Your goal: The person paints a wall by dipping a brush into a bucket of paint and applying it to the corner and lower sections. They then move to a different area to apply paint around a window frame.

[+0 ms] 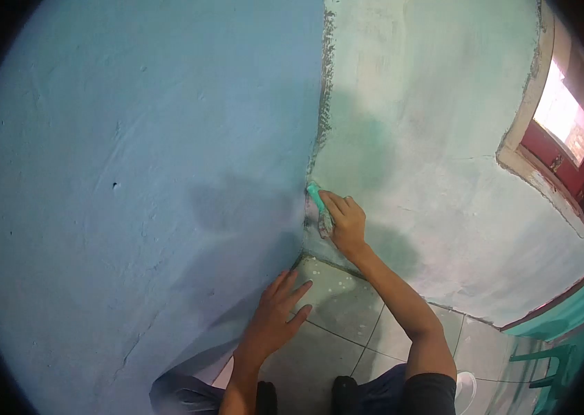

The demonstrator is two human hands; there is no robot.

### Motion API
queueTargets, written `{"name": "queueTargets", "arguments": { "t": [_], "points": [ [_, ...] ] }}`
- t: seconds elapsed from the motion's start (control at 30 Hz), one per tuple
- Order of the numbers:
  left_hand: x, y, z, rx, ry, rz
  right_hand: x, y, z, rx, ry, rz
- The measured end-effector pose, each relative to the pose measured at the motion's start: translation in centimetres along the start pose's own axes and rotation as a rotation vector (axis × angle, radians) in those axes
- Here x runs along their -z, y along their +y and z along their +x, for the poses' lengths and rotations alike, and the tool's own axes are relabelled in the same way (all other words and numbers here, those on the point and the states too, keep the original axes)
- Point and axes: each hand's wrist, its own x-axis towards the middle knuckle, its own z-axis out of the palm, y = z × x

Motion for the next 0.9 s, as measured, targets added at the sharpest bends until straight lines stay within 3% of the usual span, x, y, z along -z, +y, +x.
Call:
{"name": "queueTargets", "arguments": {
  "t": [0.1, 0.3, 0.53, 0.63, 0.9],
  "points": [
    [-0.1, -0.1, -0.1, 0.008, -0.012, -0.008, -0.3, -0.5, -0.6, 0.003, 0.042, -0.023],
    [-0.3, -0.4, 0.0, -0.014, 0.004, 0.014, -3.2, -1.2, -6.0, -0.096, -0.315, -0.007],
    [-0.1, -0.4, 0.1, 0.029, -0.027, 0.033, -6.1, 1.1, -8.7, -0.048, -0.448, -0.102],
    [-0.1, -0.5, 0.1, 0.024, -0.03, 0.032, -6.8, 1.6, -8.7, 0.049, -0.384, -0.116],
    [-0.3, -0.7, 0.1, 0.007, -0.006, 0.03, -4.4, 1.5, -5.0, 0.043, -0.117, -0.056]
  ]
}}
